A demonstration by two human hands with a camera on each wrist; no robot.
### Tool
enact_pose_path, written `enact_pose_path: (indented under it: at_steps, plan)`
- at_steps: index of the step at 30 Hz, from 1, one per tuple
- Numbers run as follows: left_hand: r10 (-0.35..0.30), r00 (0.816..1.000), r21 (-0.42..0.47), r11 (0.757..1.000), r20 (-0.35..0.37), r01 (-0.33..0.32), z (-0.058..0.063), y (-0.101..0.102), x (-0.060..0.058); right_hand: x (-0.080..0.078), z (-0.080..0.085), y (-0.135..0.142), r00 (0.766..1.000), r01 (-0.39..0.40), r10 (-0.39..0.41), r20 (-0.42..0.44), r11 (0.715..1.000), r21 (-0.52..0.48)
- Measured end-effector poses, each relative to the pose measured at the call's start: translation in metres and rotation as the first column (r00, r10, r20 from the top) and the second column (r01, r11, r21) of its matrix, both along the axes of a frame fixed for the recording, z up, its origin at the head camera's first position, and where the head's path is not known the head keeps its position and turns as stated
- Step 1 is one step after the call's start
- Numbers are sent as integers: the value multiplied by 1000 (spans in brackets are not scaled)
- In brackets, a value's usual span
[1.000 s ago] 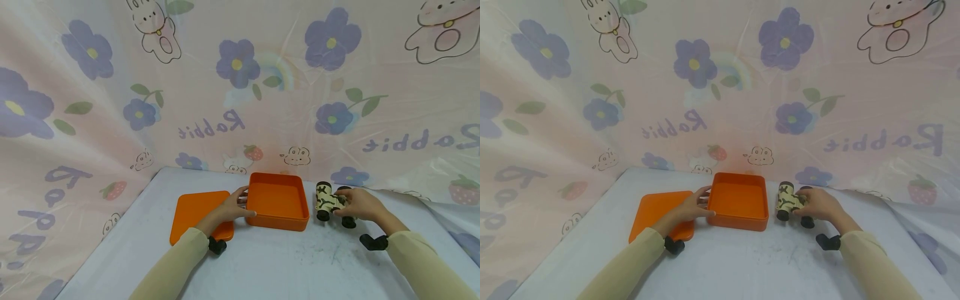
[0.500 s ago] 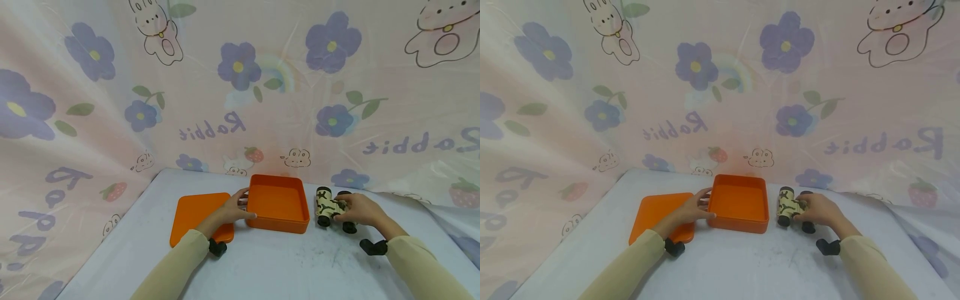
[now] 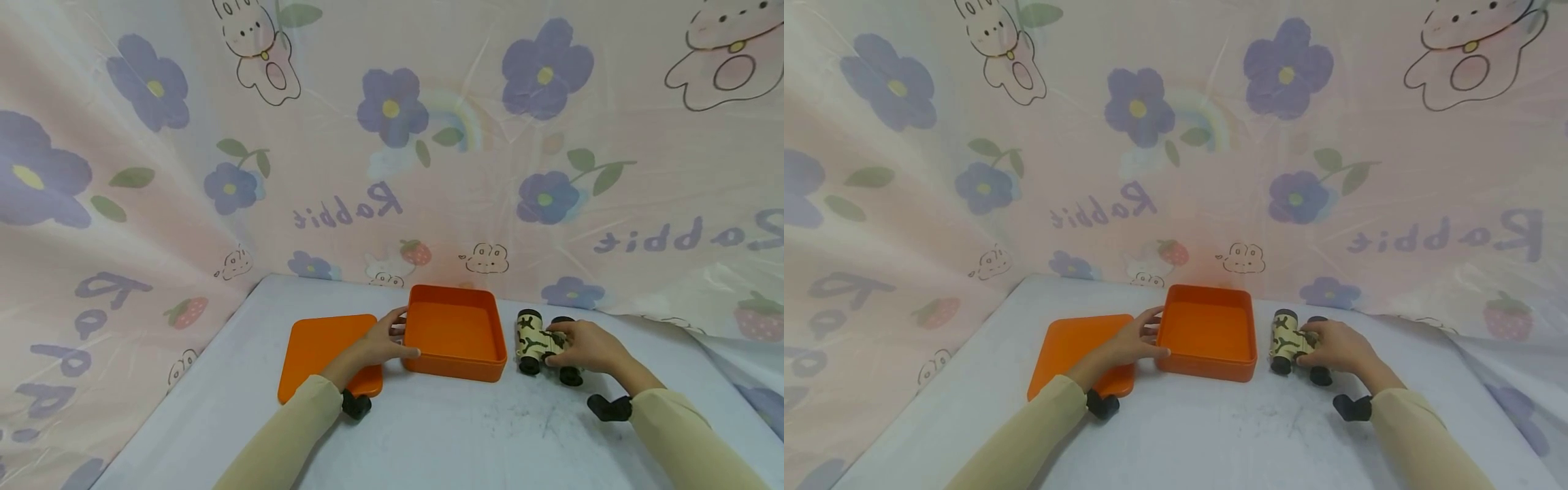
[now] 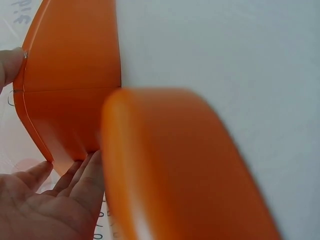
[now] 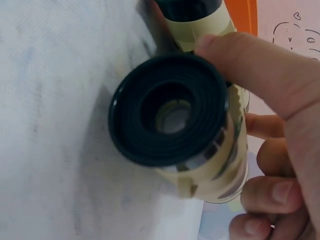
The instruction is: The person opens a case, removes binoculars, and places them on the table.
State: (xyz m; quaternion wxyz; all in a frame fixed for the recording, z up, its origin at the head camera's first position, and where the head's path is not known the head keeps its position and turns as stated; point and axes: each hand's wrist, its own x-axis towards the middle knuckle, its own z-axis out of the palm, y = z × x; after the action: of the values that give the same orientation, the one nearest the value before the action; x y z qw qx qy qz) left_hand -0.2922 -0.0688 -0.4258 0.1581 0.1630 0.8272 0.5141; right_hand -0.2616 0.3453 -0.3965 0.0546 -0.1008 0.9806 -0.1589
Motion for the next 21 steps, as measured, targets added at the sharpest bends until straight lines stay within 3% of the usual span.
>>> enact_pose_path:
  at_steps: [11, 18, 21]
  plan:
    - [2, 1000, -12, 1000, -4, -2, 3, 2, -1, -1, 0, 1, 1000, -18, 18, -10, 999, 40]
    - [47, 997, -149, 987, -62, -56, 9, -1, 0, -2, 0, -2, 1000, -27, 26, 8, 998, 49]
    - [36, 993, -191, 980, -112, -57, 15, -4, -2, -3, 5, -6, 1000, -28, 28, 4, 999, 25]
